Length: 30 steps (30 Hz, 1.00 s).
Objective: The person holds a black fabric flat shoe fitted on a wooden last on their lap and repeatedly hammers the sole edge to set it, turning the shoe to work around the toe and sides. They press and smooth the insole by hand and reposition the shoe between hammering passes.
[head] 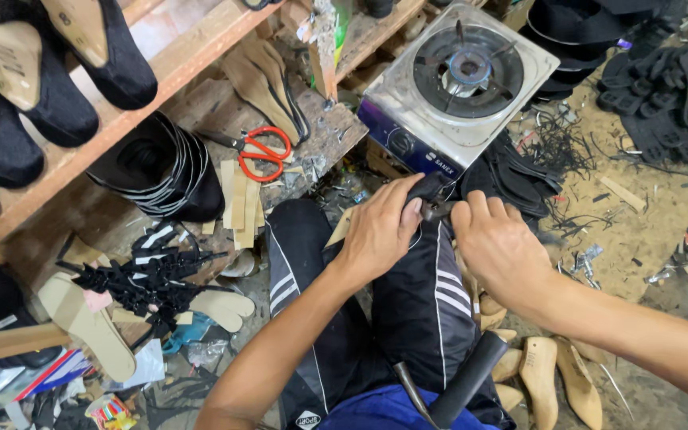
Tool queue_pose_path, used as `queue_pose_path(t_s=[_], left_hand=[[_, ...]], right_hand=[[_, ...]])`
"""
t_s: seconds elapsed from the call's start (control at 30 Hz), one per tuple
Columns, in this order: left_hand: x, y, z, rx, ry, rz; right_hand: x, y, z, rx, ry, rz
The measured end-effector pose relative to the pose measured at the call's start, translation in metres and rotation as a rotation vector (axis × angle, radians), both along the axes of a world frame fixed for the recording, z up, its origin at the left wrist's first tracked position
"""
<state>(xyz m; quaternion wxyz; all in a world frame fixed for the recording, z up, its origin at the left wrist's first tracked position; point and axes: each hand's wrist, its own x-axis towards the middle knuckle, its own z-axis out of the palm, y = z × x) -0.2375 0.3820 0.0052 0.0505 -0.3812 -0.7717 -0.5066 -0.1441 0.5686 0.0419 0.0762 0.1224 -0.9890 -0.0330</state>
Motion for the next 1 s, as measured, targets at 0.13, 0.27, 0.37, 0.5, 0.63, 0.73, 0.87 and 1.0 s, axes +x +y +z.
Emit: queue_pose_path(t_s=[0.13,0.27,0.37,0.5,0.63,0.73,0.87,1.0], left_hand=[[0.007,-0.001,0.006,-0.012,-0.004,0.036],[-0.003,-0.011,0.011,-0.031,-0.122,-0.046],[-0.003,-0.009,0.015,-0.051,-0.083,-0.056],[0.004,-0.005,0.016,-0.104,-0.064,0.021],[-0.006,-0.012,0.011,-0.036,-0.113,-0.058],[-0.014,-0.012,0.009,-0.020,-0.123,-0.103],[-0.008,-0.005,0.012,-0.126,-0.130,-0.070],[-0.006,-0.003,0.016,-0.099,-0.110,-0.054]], right_hand=[[0.002,-0.001,0.002,-0.230,-0.106,-0.067],[0.001,-0.017,-0.005,-0.044,0.086,0.020],[0.003,-0.015,0.000,0.096,0.099,0.027],[0.004,-0.003,0.010,-0.196,-0.019,0.004],[0.003,-0.019,-0.003,-0.266,0.143,0.027],[0.004,-0.025,-0.009,-0.065,0.092,-0.026],[0.000,-0.005,0.007,-0.113,-0.035,0.002],[-0.004,0.003,0.012,-0.524,-0.210,-0.068]])
